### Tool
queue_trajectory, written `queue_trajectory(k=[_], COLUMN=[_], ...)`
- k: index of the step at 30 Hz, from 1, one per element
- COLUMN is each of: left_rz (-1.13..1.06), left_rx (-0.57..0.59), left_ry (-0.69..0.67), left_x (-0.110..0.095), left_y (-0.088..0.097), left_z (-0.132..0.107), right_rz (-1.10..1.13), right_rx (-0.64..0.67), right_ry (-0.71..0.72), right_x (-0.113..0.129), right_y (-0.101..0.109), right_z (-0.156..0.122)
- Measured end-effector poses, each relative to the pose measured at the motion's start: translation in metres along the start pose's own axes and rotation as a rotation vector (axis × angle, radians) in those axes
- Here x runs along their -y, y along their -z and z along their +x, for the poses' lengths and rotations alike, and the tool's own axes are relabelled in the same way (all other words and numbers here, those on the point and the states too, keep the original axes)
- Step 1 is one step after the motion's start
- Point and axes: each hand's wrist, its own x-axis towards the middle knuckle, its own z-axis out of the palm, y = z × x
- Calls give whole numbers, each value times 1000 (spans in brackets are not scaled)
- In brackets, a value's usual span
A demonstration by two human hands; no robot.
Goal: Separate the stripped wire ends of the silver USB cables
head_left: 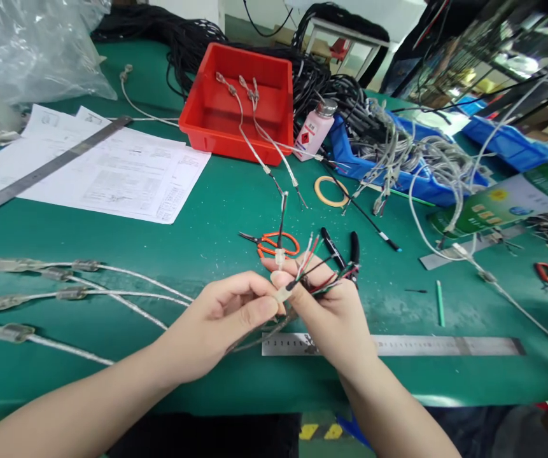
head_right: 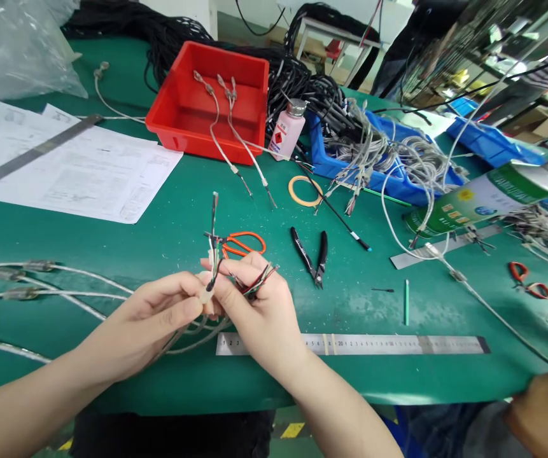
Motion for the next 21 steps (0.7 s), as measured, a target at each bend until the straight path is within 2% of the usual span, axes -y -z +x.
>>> queue_trajectory(k=[3, 6, 8, 10, 12, 17, 21], left_rz=[-37, -82, -96, -81, -59, -42, -24], left_rx=[-81, -144, -187, -216, -229, -246, -242], left_ry=[-4, 6, 22, 31, 37, 46, 60], left_x=[-3, -6, -8, -9, -8, -8, -8], left_y=[-1, -2, -2, -3, -4, -4, -3], left_z=[0, 0, 0, 1, 2, 3, 1], right_rz=[82, 23, -51, -111, -199, -571, -716], right_rx=[30, -99, -164, -140, -61, 21, 44], right_ry=[-87, -145, -124, -69, 27, 393, 480], right_x=[-1, -1, 1, 3, 5, 6, 4], right_y=[1, 5, 9, 10, 9, 3, 3], right_z=[1, 3, 3, 1, -2, -7, -6])
